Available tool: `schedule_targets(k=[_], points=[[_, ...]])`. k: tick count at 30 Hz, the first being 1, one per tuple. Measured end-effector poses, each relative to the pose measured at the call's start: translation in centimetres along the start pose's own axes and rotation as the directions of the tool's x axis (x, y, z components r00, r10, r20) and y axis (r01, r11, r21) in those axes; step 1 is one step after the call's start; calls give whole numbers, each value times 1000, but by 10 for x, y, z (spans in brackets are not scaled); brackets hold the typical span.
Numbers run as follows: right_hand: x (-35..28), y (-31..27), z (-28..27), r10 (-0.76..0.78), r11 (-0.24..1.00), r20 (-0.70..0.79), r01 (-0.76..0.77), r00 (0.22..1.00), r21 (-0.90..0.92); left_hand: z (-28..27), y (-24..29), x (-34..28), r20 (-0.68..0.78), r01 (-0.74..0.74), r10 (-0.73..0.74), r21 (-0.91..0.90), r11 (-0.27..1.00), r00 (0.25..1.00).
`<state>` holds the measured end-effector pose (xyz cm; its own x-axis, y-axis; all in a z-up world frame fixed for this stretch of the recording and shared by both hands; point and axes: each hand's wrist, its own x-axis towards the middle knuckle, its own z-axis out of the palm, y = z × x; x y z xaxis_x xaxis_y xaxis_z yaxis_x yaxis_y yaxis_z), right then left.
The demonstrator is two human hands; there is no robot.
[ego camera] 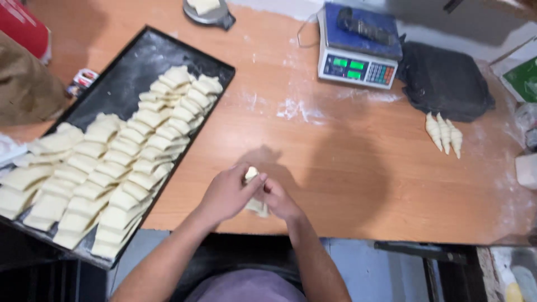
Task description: Rolling and shaping triangles of dough into croissants on a bakery workbench.
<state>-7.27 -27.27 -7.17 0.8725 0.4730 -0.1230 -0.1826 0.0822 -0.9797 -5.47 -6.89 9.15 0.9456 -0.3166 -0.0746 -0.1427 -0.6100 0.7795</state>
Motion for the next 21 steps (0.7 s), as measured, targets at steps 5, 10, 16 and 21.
schedule_targets(k=[5,10,16,21], points=[[-20,-88,55,200,959,-68,-210,977,-189,-12,-24,10,-204,-52,96,210,976,974],[-74,-103,32,291,897,-151,-324,945,-302,-71,-59,32,-304,74,-8,206,976,953],[-121,-50,-73,321,875,-328,-411,888,-256,-116,-83,45,-370,-23,150,327,945,917],[-106,-69,-72,-80,757,-692,-408,718,-511,-91,-68,42,-110,207,-220,-118,971,969]])
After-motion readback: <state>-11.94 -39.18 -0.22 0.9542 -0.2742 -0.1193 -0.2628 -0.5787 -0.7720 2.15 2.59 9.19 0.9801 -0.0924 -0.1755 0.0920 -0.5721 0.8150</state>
